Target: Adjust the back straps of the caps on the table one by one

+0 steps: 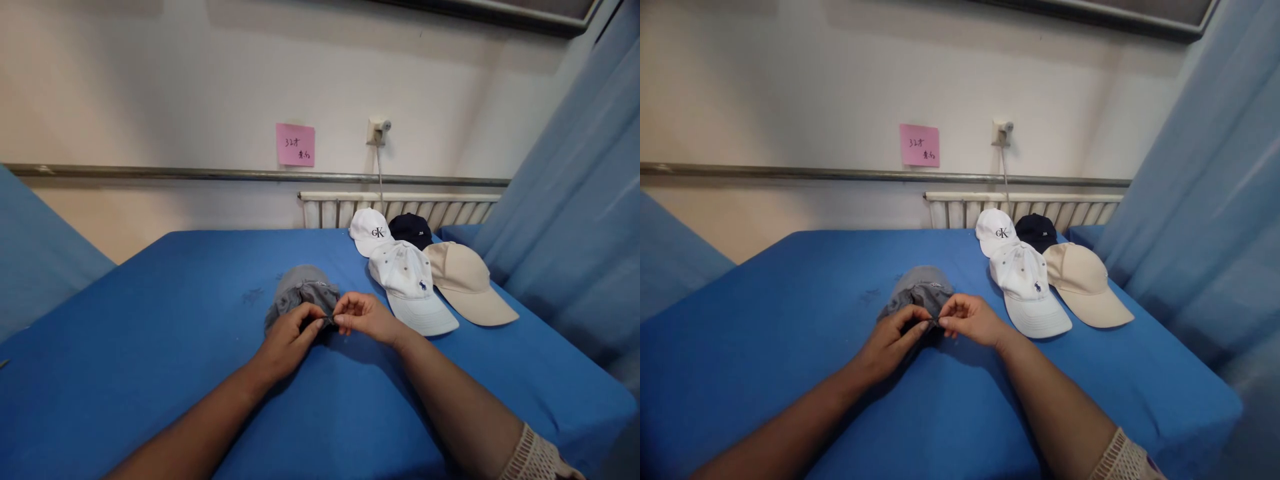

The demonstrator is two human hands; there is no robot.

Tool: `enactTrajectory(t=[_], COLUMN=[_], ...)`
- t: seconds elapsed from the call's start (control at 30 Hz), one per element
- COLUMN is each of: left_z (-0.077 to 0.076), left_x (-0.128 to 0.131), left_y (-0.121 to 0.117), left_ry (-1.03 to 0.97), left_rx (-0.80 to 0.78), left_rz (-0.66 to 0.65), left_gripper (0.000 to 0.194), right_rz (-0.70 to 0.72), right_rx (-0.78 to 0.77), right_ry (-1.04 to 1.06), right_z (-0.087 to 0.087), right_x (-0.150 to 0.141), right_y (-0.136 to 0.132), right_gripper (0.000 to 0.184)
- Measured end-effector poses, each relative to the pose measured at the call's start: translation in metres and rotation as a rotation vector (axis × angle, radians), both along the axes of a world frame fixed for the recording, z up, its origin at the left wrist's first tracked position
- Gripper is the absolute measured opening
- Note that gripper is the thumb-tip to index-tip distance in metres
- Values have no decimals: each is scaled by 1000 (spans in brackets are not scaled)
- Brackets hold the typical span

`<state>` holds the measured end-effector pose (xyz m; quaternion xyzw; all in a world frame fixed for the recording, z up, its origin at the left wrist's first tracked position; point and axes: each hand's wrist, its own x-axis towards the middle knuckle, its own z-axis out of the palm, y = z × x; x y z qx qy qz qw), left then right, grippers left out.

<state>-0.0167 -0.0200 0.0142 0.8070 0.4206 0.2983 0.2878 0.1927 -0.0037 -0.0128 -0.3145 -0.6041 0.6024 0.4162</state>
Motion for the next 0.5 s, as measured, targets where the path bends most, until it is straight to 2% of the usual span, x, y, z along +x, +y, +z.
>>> enactTrajectory(t=[0.2, 0.5], left_z=[-4, 2], left_x=[-2, 2], left_y=[2, -3], left_ry=[-70, -87], left_rx=[-35, 24], left_rz=[37, 57], left_gripper=[18, 14], right_rz=[43, 37], right_rx=[-46, -125], right_ry=[97, 125], right_z=[-3, -10], right_x=[-9, -18], right_y=[-4, -6], right_gripper=[33, 38])
